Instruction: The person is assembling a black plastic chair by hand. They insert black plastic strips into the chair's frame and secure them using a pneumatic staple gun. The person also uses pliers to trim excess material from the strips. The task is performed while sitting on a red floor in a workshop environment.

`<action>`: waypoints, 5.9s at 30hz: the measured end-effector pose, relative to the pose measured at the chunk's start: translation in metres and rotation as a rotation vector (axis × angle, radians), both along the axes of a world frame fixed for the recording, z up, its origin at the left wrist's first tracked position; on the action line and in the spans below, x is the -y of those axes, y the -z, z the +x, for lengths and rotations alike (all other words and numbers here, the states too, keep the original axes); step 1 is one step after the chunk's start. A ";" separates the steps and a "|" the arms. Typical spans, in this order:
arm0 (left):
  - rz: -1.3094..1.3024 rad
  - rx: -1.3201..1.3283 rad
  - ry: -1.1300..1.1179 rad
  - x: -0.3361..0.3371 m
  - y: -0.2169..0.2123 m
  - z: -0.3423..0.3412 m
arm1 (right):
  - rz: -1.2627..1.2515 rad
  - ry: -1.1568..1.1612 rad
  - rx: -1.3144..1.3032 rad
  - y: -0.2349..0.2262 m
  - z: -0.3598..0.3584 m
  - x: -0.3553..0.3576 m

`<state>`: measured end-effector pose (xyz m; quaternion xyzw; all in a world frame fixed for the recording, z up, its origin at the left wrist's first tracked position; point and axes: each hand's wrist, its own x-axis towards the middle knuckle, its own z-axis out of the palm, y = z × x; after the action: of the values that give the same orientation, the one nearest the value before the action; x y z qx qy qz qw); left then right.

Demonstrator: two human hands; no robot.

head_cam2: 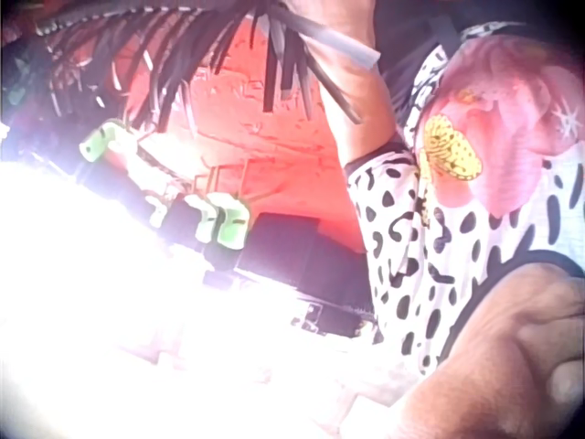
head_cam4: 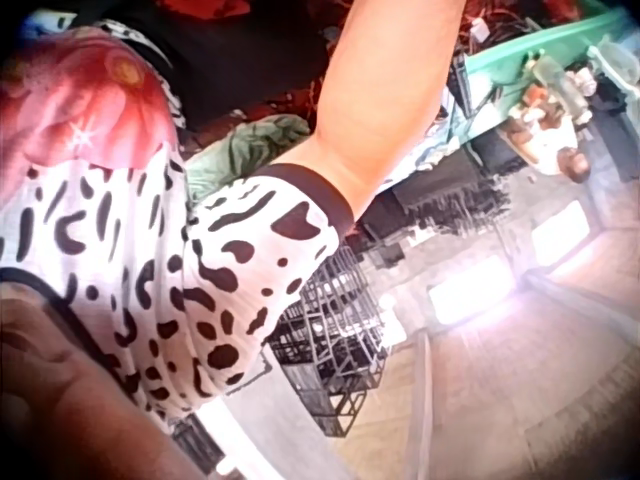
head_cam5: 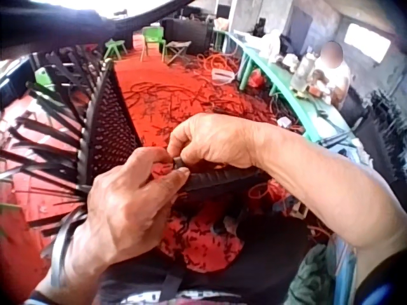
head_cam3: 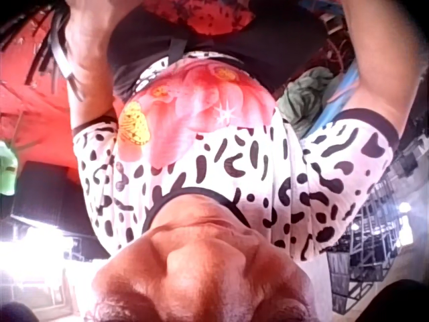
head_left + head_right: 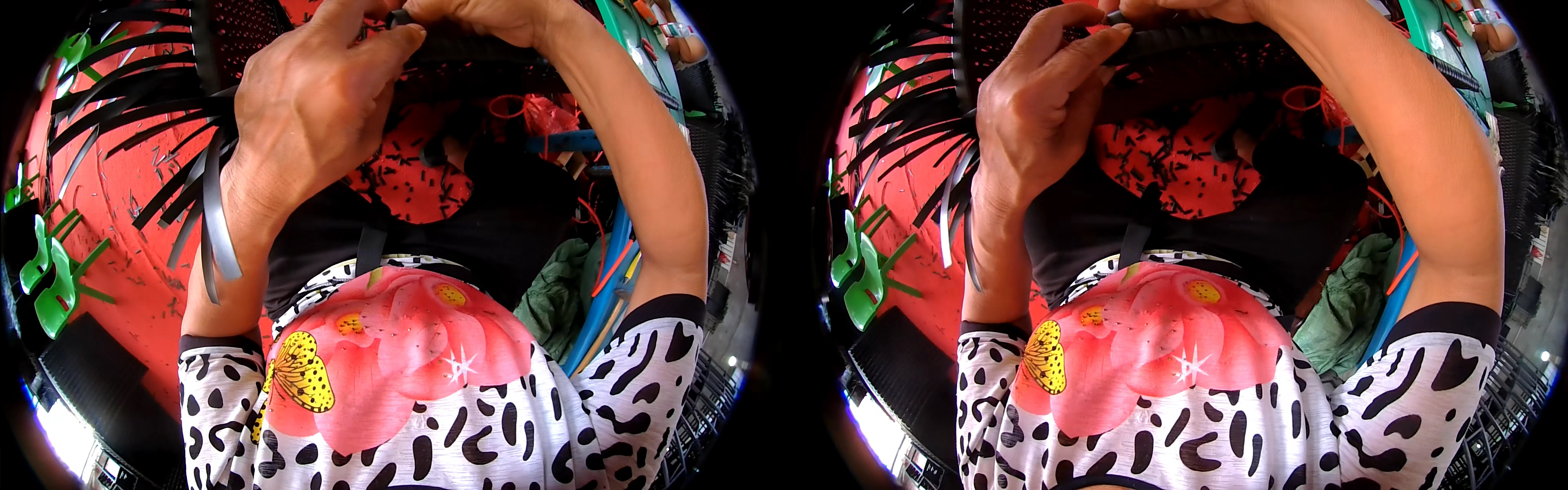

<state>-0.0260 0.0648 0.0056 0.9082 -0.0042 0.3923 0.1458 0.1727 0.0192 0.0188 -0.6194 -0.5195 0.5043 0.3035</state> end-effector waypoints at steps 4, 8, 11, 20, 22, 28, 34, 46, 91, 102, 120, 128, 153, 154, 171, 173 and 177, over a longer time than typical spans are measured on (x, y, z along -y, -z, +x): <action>0.006 0.033 0.003 0.001 0.001 0.001 | -0.139 0.001 -0.011 -0.006 -0.005 0.002; 0.016 0.002 0.026 0.000 -0.002 0.000 | -0.127 0.022 0.095 -0.011 -0.015 0.002; 0.046 0.006 0.035 -0.002 0.005 0.000 | -0.117 -0.066 0.070 -0.015 -0.011 0.004; -0.051 -0.106 -0.007 0.004 0.006 -0.002 | -0.099 -0.190 -0.036 -0.004 -0.001 0.006; -0.059 -0.156 -0.016 0.001 0.010 -0.004 | -0.097 -0.221 -0.006 -0.004 0.000 0.004; -0.088 -0.153 -0.030 -0.001 0.007 -0.002 | 0.345 0.072 0.333 -0.014 -0.022 0.021; -0.214 -0.232 -0.027 -0.005 0.004 0.001 | 0.962 0.014 0.875 0.003 -0.047 0.074; -0.201 -0.237 -0.115 -0.008 0.013 -0.002 | 1.149 0.099 0.858 0.026 -0.046 0.064; -0.257 -0.277 -0.015 -0.001 0.001 0.007 | -0.228 1.428 1.396 0.036 0.148 0.410; -0.291 -0.288 -0.087 0.005 -0.004 -0.001 | -0.714 1.411 0.908 0.067 0.242 0.377; -0.168 -0.221 -0.050 -0.015 0.010 0.000 | 0.258 0.853 0.289 -0.104 -0.052 0.249; -0.177 -0.230 -0.044 -0.016 0.012 0.003 | 0.092 0.614 -0.080 -0.099 -0.114 0.181; -0.172 -0.219 -0.108 -0.012 0.010 0.005 | -0.070 0.531 0.055 -0.108 -0.113 0.153; -0.171 -0.201 -0.094 -0.012 0.011 0.006 | -0.061 0.548 0.051 -0.106 -0.116 0.153; -0.206 -0.316 -0.137 -0.016 0.009 0.004 | 0.248 1.154 0.260 -0.062 0.006 0.298; -0.256 -0.374 -0.144 -0.009 -0.002 0.004 | 0.109 1.213 0.388 -0.038 0.048 0.333; -0.263 -0.291 -0.109 -0.009 -0.003 0.007 | -0.375 1.304 0.915 0.009 0.112 0.369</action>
<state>-0.0189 0.0736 0.0083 0.9273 0.1171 0.2616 0.2408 0.2852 -0.3494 0.0096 -0.9821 -0.0342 0.0021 0.1851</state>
